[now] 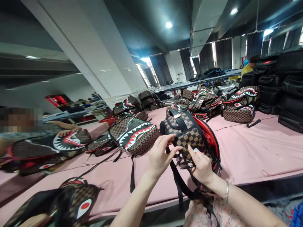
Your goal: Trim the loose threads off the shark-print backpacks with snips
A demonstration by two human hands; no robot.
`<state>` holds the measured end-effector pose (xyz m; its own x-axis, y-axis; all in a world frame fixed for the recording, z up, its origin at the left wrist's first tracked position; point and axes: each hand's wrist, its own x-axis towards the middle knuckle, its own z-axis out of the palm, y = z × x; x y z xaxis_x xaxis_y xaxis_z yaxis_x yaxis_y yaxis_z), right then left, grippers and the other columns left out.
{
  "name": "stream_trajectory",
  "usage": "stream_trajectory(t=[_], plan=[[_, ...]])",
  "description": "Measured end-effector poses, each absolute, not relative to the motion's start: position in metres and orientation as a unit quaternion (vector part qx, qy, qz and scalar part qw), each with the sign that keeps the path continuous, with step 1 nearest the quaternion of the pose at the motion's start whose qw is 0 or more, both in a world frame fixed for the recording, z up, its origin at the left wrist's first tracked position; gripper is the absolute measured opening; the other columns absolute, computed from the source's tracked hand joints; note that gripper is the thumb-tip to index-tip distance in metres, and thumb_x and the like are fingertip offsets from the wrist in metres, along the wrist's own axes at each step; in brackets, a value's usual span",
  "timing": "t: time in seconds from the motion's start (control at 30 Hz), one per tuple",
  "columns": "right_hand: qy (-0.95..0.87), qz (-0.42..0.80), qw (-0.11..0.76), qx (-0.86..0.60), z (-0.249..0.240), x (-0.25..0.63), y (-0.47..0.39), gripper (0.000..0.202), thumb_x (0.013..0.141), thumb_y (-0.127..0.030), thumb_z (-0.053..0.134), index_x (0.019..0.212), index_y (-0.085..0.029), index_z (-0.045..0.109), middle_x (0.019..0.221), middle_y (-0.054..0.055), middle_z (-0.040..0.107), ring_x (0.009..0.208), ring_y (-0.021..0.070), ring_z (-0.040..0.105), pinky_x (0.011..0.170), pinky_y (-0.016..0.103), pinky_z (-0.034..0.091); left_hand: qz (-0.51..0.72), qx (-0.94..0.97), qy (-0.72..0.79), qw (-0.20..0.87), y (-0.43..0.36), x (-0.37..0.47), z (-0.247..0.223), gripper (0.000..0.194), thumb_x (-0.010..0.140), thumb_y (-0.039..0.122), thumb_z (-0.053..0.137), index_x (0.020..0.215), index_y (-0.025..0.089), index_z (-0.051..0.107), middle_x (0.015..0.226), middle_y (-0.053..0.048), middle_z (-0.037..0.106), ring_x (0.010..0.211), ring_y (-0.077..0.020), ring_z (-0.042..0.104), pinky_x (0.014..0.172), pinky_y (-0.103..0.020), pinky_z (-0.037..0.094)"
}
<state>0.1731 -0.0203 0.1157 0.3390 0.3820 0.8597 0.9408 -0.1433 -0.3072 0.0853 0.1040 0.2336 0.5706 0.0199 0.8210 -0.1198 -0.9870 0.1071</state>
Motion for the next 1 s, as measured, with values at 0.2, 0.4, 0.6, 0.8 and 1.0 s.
stream_trajectory(t=[0.2,0.4,0.6,0.8,1.0], plan=[[-0.503,-0.252,0.489,-0.667,0.127,0.172,-0.029,0.055,0.083,-0.022,0.045,0.136,-0.019,0.033,0.100,0.010,0.060,0.089,0.0201,0.060,0.077,0.031,0.051,0.454,0.890,-0.009,0.042,0.104,0.106,0.248,0.011,0.083,0.020,0.049,0.083,0.019,0.060,0.078,-0.002,0.059,0.069,-0.0115,0.056,0.062,-0.022,0.046],[-0.423,-0.171,0.575,-0.679,0.161,0.184,-0.043,0.030,0.087,-0.029,0.041,0.115,-0.017,0.045,0.100,0.008,0.061,0.086,0.0167,0.061,0.075,0.027,0.050,0.448,0.880,0.032,0.157,0.104,0.120,0.254,0.012,0.079,0.024,0.053,0.070,0.018,0.058,0.068,0.000,0.057,0.062,-0.0114,0.052,0.058,-0.023,0.042],[-0.407,-0.247,0.538,-0.696,0.185,0.201,-0.029,0.021,0.084,-0.037,0.050,0.091,-0.018,0.056,0.074,0.002,0.063,0.055,0.0103,0.056,0.056,0.021,0.045,0.448,0.873,0.051,0.188,0.104,0.121,0.250,0.013,0.078,0.027,0.053,0.070,0.018,0.059,0.067,0.000,0.056,0.061,-0.0118,0.051,0.056,-0.024,0.040],[-0.426,-0.306,0.493,-0.694,0.187,0.204,-0.026,0.019,0.085,-0.034,0.049,0.090,-0.017,0.058,0.079,0.004,0.066,0.069,0.0138,0.062,0.062,0.022,0.046,0.457,0.869,0.047,0.185,0.103,0.121,0.250,0.012,0.078,0.025,0.053,0.070,0.018,0.059,0.067,0.000,0.057,0.061,-0.0116,0.051,0.057,-0.024,0.040],[-0.430,-0.312,0.493,-0.689,0.182,0.203,-0.027,0.017,0.085,-0.033,0.050,0.089,-0.018,0.058,0.081,0.004,0.066,0.072,0.0144,0.064,0.064,0.022,0.047,0.463,0.865,0.043,0.189,0.101,0.122,0.250,0.011,0.078,0.023,0.053,0.070,0.018,0.058,0.067,0.000,0.056,0.061,-0.0112,0.050,0.058,-0.024,0.041]])
